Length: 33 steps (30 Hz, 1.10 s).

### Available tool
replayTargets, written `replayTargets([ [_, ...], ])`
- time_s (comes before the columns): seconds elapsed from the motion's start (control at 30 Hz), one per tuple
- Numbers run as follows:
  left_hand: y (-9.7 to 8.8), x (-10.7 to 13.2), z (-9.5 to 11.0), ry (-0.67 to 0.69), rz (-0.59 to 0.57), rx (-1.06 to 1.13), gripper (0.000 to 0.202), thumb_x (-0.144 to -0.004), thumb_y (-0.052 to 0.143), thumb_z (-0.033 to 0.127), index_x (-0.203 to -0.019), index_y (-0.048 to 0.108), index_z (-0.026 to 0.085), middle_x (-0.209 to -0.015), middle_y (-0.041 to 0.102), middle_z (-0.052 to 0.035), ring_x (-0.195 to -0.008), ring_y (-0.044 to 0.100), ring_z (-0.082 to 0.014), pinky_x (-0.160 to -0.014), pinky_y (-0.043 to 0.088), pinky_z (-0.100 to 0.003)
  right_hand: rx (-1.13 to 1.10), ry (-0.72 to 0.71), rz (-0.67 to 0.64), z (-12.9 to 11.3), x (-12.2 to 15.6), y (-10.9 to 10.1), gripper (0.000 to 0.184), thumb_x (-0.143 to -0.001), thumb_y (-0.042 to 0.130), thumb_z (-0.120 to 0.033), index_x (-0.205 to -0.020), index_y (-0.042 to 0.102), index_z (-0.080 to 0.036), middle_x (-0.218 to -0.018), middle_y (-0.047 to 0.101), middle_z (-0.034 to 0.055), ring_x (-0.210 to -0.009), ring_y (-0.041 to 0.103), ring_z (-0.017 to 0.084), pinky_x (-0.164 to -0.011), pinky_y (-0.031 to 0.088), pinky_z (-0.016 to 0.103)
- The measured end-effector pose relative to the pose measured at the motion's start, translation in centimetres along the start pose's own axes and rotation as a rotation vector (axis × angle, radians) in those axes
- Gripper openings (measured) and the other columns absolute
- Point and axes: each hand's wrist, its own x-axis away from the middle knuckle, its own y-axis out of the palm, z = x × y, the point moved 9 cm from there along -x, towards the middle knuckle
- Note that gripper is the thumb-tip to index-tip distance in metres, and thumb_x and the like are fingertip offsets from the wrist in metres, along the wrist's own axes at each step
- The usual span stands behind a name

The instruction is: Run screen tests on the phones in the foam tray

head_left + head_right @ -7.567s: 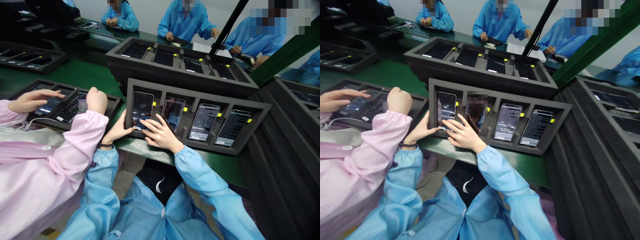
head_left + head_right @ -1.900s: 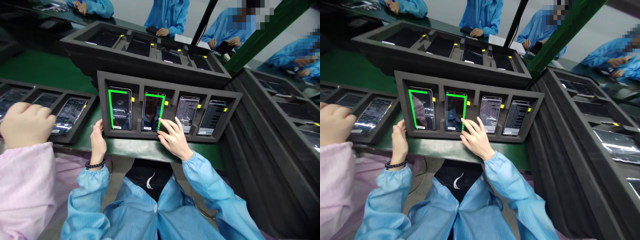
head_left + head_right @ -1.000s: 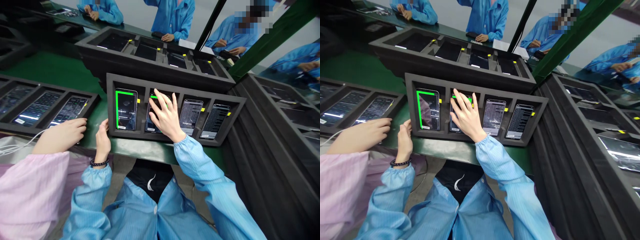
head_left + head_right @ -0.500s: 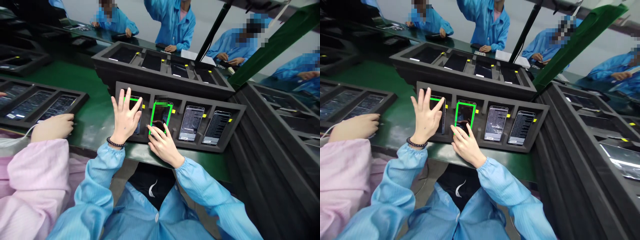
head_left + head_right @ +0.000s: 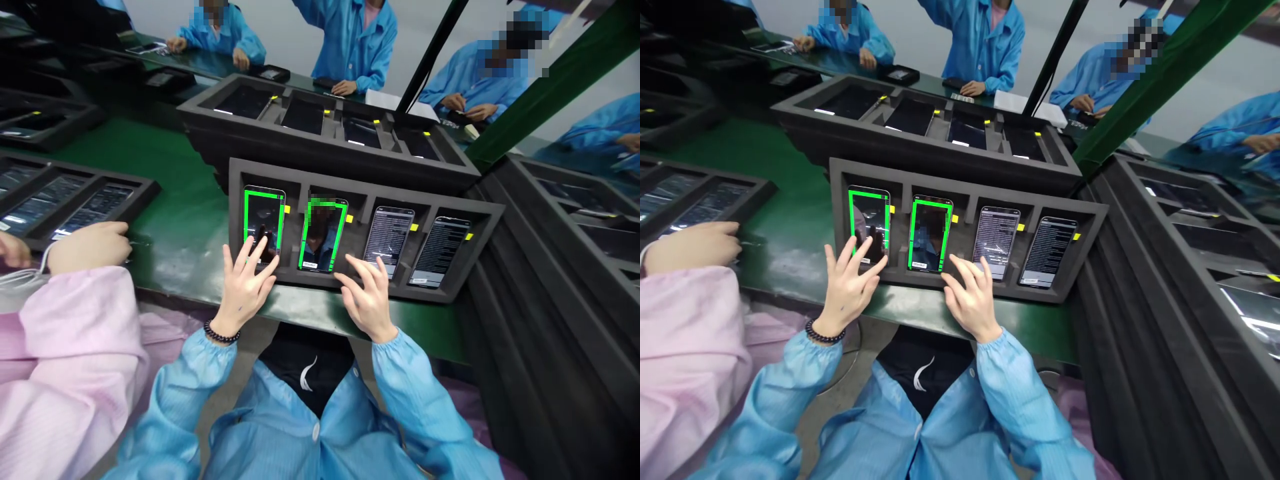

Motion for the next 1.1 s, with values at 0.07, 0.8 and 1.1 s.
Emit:
replayTargets([
  [0.07,-0.3,0.3,0.0,0.014,0.022,0.045,0.03,-0.102,0.048,0.026,-0.113,0.076,0.02,-0.151,0.055,-0.0128,-0.155,0.029,-0.0283,-0.13,0.006,-0.059,0.013,0.049,0.038,1.0,1.0,-0.4,0.024,-0.098,0.051,-0.016,-0.106,0.074,-0.02,-0.134,0.065,0.0119,-0.124,0.058,0.026,-0.122,0.035,0.055],
  [0.8,0.2,-8.3,-3.0,-0.188,0.199,0.011,0.053,-0.105,0.033,0.043,-0.146,0.056,0.02,-0.168,0.028,-0.0142,-0.159,0.012,-0.0329,-0.127,-0.002,-0.063,0.011,0.173,0.126,2.9,2.4,-0.9,0.028,-0.096,0.049,-0.014,-0.104,0.075,-0.024,-0.133,0.064,0.0083,-0.123,0.056,0.025,-0.117,0.04,0.053],
  [1.1,0.8,-8.9,-2.7,-0.172,0.174,0.071,0.054,-0.105,0.029,0.042,-0.15,0.052,0.02,-0.167,0.029,-0.0151,-0.159,0.015,-0.0317,-0.128,0.0,-0.061,-0.001,0.185,0.139,3.0,2.5,-1.0,0.028,-0.096,0.05,-0.015,-0.104,0.075,-0.024,-0.133,0.064,0.0085,-0.122,0.057,0.026,-0.117,0.04,0.054],
])
